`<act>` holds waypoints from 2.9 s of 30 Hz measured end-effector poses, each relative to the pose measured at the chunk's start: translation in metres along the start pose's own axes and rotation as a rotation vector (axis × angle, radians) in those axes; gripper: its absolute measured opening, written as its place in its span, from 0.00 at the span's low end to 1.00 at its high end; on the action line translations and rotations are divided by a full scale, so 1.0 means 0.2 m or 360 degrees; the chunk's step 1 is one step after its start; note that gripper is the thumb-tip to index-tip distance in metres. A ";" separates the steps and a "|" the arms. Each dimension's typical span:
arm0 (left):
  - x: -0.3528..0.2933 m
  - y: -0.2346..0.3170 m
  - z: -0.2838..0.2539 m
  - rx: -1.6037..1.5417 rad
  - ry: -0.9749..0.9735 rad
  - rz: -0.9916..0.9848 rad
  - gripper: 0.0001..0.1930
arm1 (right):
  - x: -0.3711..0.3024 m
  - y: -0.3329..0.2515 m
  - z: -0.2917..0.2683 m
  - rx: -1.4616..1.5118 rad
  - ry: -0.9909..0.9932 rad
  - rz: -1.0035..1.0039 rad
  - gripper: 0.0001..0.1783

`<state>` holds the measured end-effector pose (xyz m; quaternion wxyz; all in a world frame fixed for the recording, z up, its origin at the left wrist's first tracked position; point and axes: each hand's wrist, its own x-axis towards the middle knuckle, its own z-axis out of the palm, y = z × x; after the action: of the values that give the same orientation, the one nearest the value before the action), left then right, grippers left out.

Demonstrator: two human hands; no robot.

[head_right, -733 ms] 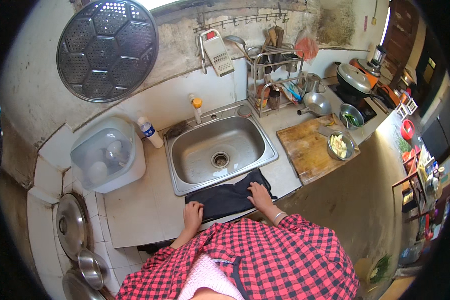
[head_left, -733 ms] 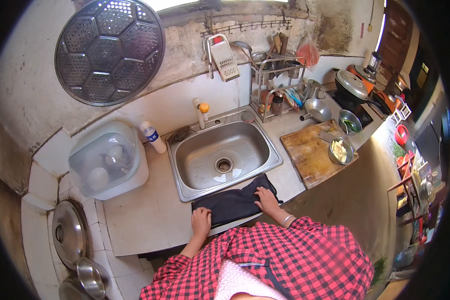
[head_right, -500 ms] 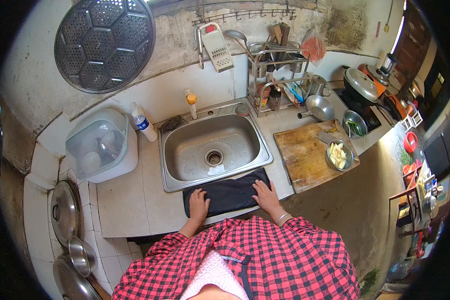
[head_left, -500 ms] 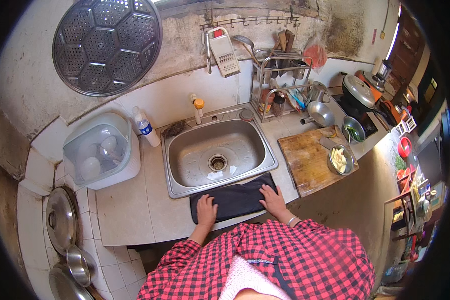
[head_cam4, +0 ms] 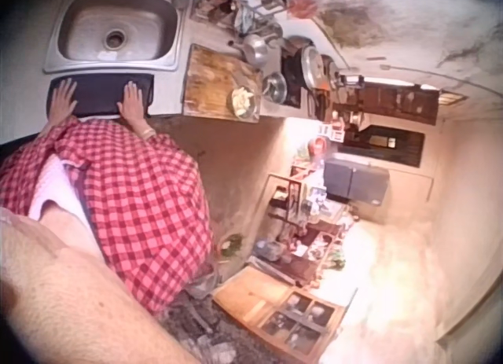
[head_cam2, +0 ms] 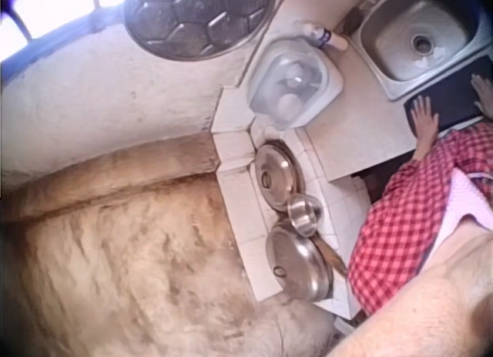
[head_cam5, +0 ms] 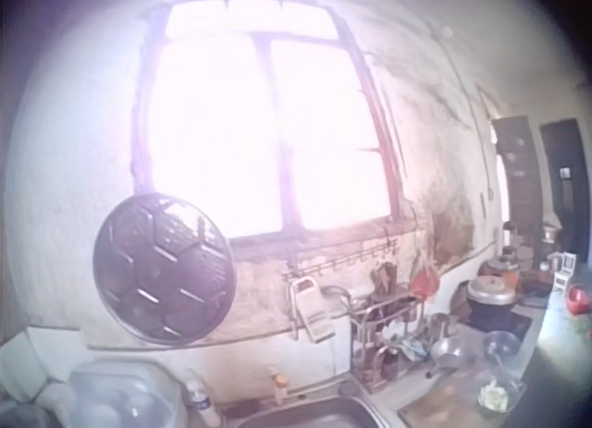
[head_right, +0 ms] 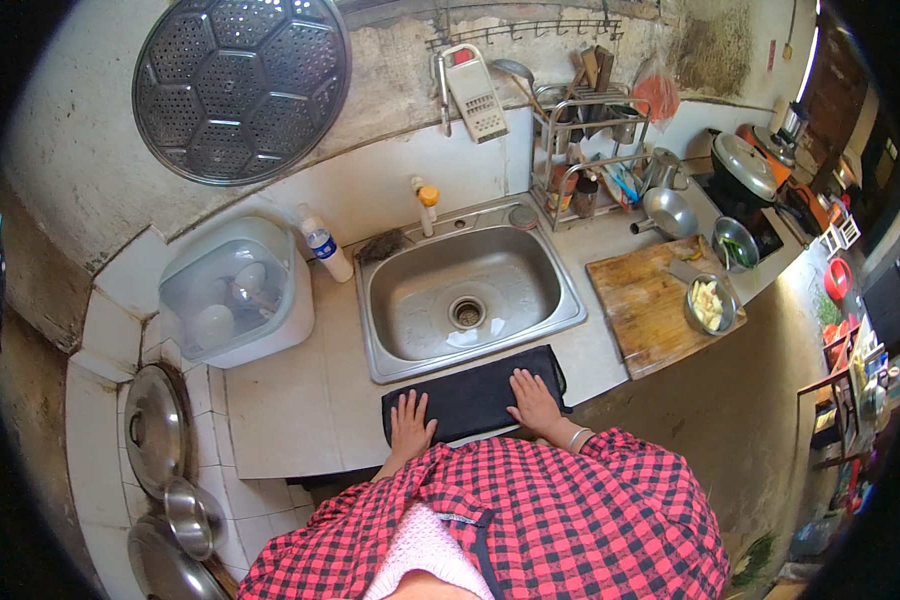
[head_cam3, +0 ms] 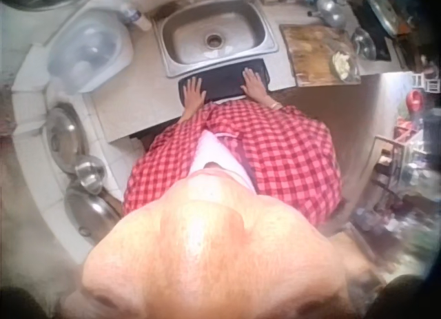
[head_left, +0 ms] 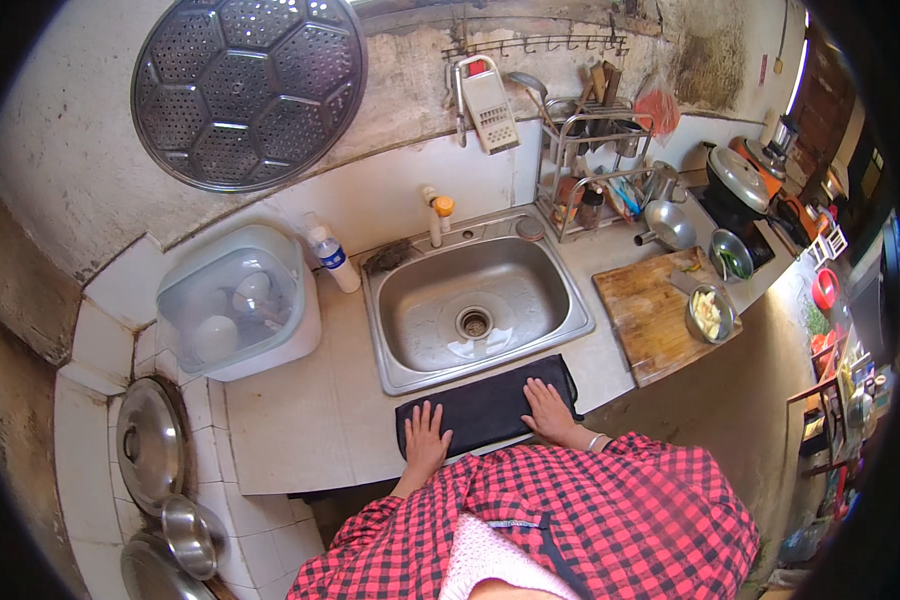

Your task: The person wipes a metal kettle with a dark cloth, then switches to a green cloth to continue wiping the kettle's body and lid. The person places the kettle on the countertop and folds the green cloth.

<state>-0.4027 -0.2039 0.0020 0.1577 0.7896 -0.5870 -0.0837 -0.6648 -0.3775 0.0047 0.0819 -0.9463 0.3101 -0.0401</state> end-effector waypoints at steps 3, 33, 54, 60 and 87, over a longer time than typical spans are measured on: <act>-0.17 -0.32 -0.14 0.0042 -0.0035 -0.0084 0.35 | 0.10 -0.33 0.08 0.0099 0.0109 -0.0181 0.38; 0.01 0.01 0.01 0.0197 -0.0026 -0.0283 0.36 | 0.12 0.05 -0.05 0.0248 -0.0100 -0.0266 0.34; 0.02 -0.24 -0.14 0.0133 -0.0162 0.0095 0.35 | 0.13 -0.19 -0.04 0.0150 0.0212 0.0128 0.38; -0.30 -0.90 -0.43 0.0220 -0.0221 -0.0122 0.36 | 0.41 -0.91 0.16 0.0224 0.0198 -0.0023 0.39; 0.31 0.45 0.19 0.0144 0.0022 -0.0239 0.35 | 0.03 0.38 -0.22 0.0277 -0.0037 0.0186 0.35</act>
<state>-0.4772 -0.2915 -0.0001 0.1194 0.8382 -0.5283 -0.0632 -0.7099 -0.4476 0.0349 0.1697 -0.9163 0.3591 -0.0510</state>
